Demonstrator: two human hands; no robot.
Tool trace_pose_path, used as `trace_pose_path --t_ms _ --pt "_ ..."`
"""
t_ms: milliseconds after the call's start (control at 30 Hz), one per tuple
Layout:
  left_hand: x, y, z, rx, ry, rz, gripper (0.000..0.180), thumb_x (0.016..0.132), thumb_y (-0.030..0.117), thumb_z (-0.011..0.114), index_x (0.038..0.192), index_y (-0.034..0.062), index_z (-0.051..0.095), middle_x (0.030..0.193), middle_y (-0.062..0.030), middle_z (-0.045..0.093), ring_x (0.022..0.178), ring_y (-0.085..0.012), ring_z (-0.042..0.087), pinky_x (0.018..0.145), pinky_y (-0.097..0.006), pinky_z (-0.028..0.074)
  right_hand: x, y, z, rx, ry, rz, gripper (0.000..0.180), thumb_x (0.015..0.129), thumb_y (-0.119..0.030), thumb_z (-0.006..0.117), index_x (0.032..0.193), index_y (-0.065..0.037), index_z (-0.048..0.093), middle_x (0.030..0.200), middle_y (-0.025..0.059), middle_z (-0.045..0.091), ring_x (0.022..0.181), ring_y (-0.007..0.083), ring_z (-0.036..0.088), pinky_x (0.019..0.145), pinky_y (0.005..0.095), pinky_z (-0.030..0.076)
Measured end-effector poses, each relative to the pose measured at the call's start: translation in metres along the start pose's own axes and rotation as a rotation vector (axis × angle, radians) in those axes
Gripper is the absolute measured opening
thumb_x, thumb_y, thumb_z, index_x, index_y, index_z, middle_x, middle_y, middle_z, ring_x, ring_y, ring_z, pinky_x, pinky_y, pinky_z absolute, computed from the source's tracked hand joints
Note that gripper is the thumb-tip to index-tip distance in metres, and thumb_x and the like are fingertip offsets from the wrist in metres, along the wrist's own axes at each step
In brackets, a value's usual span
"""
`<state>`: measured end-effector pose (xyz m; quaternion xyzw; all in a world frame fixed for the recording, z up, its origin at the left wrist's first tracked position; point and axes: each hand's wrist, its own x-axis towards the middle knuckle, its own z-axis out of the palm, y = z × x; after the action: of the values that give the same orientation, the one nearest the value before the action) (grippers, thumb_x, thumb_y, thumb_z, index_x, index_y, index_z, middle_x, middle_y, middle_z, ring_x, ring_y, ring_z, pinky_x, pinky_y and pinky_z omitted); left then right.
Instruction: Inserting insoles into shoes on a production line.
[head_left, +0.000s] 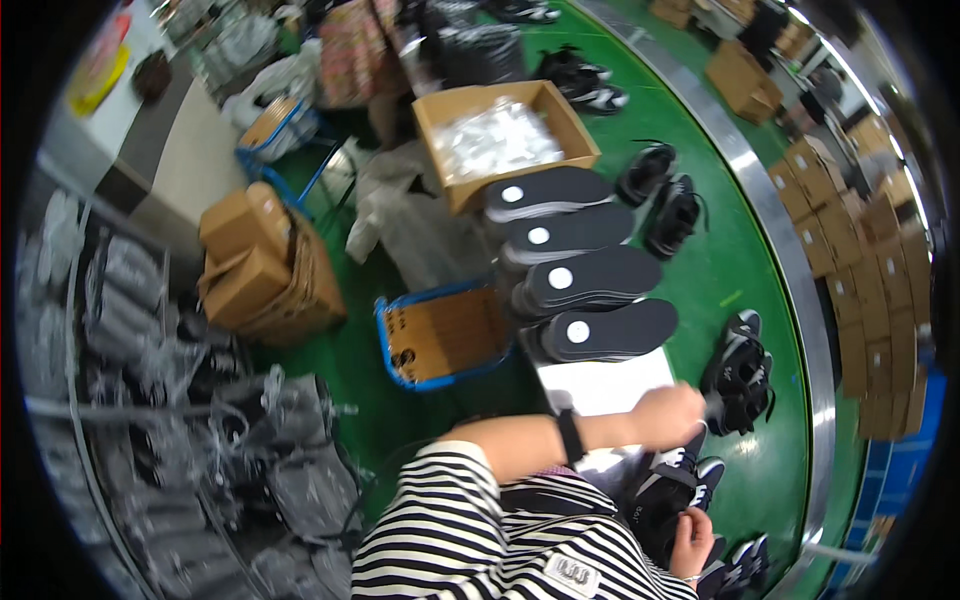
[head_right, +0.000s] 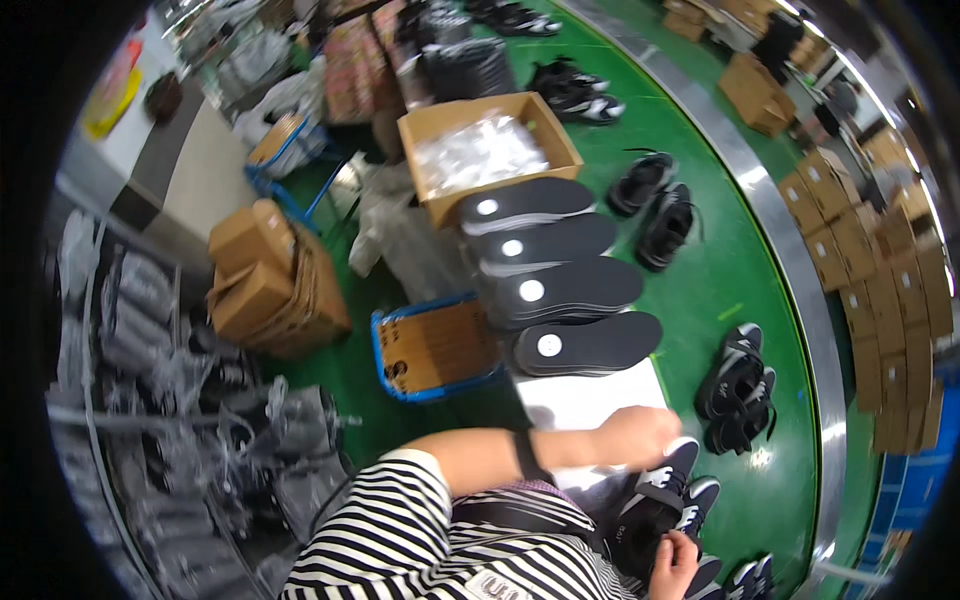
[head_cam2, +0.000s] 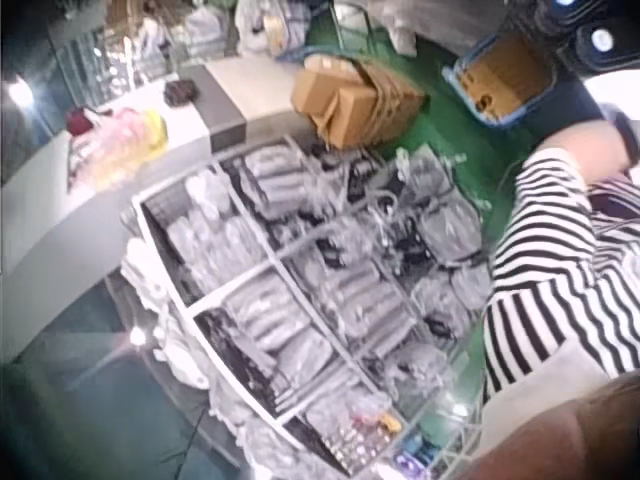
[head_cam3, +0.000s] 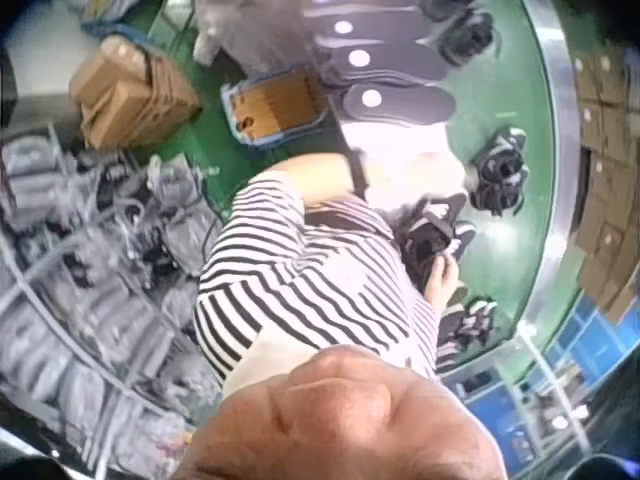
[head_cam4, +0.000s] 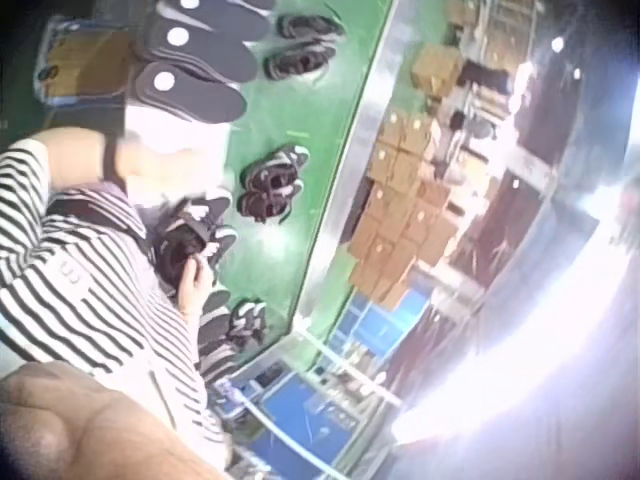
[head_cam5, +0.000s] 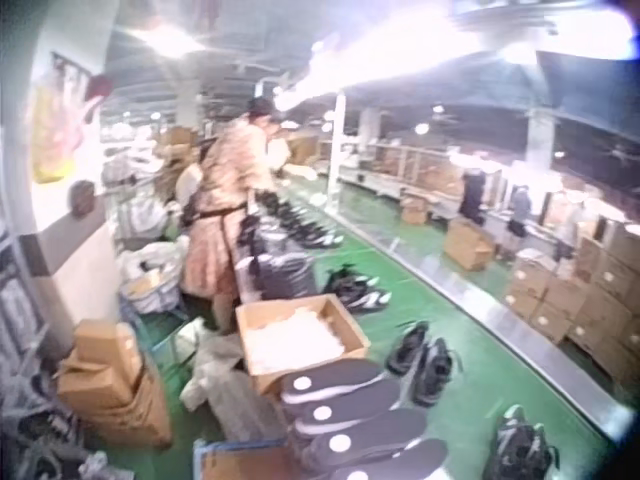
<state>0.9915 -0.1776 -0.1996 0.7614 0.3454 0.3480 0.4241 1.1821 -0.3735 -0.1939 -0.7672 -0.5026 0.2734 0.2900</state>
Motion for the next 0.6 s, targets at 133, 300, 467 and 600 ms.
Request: trace_pose_path --t_ms 133,300,467,600 --pt "0.031 -0.071 -0.13 0.644 0.375 0.137 0.016 0.072 0.014 0.046 0.07 0.0057 0.06 0.072 -0.0157 0.058 0.068 -0.0316 0.056 0.062 -0.043 0.045 -0.024 -0.011 0.013 -0.361 -0.082 -0.148 0.041 0.061 -0.011 0.068 0.098 -0.001 0.053 0.088 0.012 0.055 0.089 0.029 0.049 0.081 0.037 0.038" --pt "0.065 -0.15 -0.325 1.034 0.268 -0.561 0.031 0.078 0.024 0.05 0.086 -0.0046 0.057 0.083 -0.0221 0.058 0.079 -0.0369 0.056 0.064 -0.044 0.045 -0.019 -0.032 0.025 -0.546 -0.114 -0.256 0.036 0.063 -0.028 0.066 0.09 -0.007 0.054 0.091 0.0104 0.056 0.1 0.0272 0.048 0.085 0.0393 0.034" --pt "0.088 -0.124 -0.297 1.283 0.585 -0.114 0.045 0.08 0.027 0.053 0.111 -0.0042 0.044 0.101 -0.0192 0.056 0.094 -0.0325 0.053 0.081 -0.039 0.042 -0.019 -0.031 0.046 -0.654 -0.32 -0.059 0.03 0.066 -0.018 0.06 0.094 -0.008 0.055 0.088 0.0096 0.059 0.097 0.0234 0.05 0.082 0.0383 0.034" --pt "0.072 -0.058 -0.166 0.491 0.004 0.125 0.022 0.077 0.016 0.056 0.096 0.0044 0.058 0.09 -0.0139 0.059 0.083 -0.0259 0.057 0.074 -0.032 0.044 0.014 -0.018 0.057 -0.604 -0.731 0.201 0.024 0.065 -0.013 0.051 0.087 -0.005 0.06 0.086 0.0146 0.061 0.088 0.0274 0.057 0.079 0.0411 0.038"
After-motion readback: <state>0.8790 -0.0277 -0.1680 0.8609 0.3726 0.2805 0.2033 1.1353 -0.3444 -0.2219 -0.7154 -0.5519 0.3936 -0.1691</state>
